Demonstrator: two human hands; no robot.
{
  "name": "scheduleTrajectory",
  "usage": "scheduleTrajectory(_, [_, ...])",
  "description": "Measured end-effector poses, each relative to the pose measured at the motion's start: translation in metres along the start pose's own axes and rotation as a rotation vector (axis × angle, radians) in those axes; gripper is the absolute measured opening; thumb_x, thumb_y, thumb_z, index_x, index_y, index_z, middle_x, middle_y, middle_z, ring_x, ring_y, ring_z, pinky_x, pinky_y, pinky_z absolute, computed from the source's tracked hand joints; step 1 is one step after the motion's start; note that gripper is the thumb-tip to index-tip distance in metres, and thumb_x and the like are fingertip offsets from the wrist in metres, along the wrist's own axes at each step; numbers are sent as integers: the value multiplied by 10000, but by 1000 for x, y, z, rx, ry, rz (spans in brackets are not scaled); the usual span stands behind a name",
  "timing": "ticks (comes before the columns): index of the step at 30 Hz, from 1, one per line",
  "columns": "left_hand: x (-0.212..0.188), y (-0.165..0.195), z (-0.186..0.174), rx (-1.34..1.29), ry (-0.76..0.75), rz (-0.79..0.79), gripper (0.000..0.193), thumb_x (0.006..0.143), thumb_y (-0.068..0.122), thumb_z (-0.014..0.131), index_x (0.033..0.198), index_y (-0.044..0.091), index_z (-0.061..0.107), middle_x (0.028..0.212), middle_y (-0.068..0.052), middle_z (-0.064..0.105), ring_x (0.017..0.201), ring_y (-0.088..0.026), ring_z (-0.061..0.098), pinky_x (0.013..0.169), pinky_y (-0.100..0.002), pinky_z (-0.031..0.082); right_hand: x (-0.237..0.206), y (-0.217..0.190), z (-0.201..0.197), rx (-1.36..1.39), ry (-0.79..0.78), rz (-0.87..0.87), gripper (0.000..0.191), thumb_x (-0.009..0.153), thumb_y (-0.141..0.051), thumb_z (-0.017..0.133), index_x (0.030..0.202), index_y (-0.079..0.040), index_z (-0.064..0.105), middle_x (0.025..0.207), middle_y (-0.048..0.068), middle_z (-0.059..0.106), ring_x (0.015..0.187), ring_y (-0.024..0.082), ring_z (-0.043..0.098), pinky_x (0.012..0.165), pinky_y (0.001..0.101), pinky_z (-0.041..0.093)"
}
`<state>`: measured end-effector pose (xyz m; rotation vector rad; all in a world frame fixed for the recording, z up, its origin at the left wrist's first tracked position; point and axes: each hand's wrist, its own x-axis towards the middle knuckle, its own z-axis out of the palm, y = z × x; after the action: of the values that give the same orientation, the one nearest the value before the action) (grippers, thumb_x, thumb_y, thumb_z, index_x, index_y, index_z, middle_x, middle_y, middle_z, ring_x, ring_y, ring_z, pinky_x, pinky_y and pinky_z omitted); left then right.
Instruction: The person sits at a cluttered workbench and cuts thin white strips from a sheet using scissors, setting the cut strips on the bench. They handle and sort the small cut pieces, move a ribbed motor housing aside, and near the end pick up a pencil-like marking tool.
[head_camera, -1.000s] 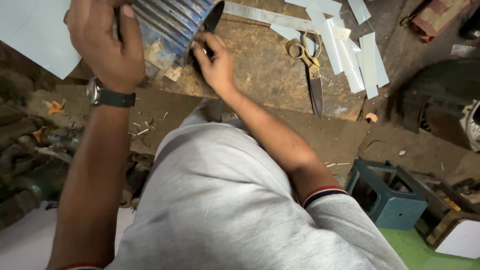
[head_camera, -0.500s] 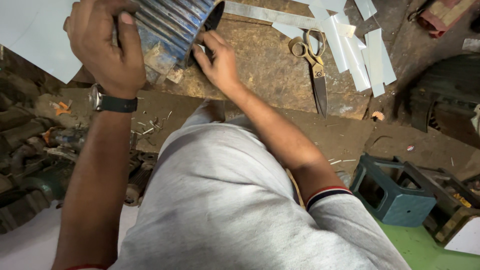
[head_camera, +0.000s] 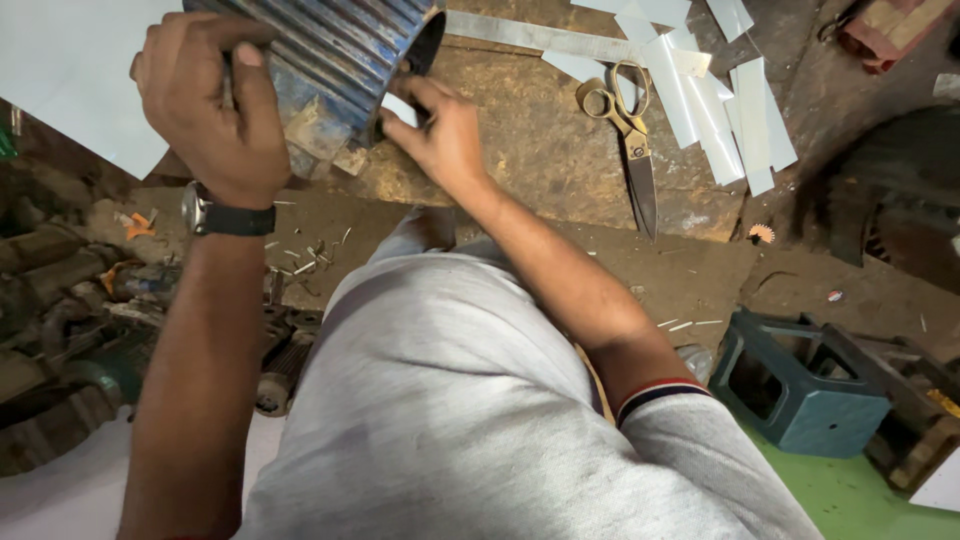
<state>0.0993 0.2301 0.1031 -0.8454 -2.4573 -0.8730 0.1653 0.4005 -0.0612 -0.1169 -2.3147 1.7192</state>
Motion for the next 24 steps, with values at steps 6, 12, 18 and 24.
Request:
scheduleTrajectory(6, [-1, 0, 1, -15, 6, -25, 160, 1051, 89, 558, 1071, 45, 711, 1048, -111, 650, 999, -328, 587, 902, -438, 408, -4, 4, 14, 209, 129, 137, 170, 938, -158, 774, 1060, -46, 739, 965, 93, 751, 860, 175, 715, 768, 320, 563])
scheduleTrajectory(12, [-2, 1, 2, -6, 16, -21, 133, 1058, 97, 581, 1025, 43, 698, 1048, -105, 671, 967, -329, 576, 875, -437, 390, -11, -2, 32, 212, 229, 106, 139, 971, -126, 720, 1084, -44, 707, 989, 88, 723, 868, 185, 698, 772, 305, 549])
scheduleTrajectory(18, [-1, 0, 3, -14, 25, -24, 144, 1064, 104, 580, 1013, 54, 705, 1019, -97, 668, 938, -315, 568, 868, -435, 384, -6, -4, 24, 131, 125, 173, 135, 928, -102, 730, 1034, -26, 696, 890, 99, 667, 714, 190, 616, 652, 317, 491])
scheduleTrajectory(24, [-2, -1, 2, -30, 27, 1, 143, 1081, 112, 579, 1009, 54, 689, 1003, -99, 667, 936, -323, 566, 870, -451, 375, 5, 8, 25, 227, 111, 115, 229, 882, -109, 752, 1029, -58, 585, 821, 2, 645, 755, 108, 633, 677, 284, 521])
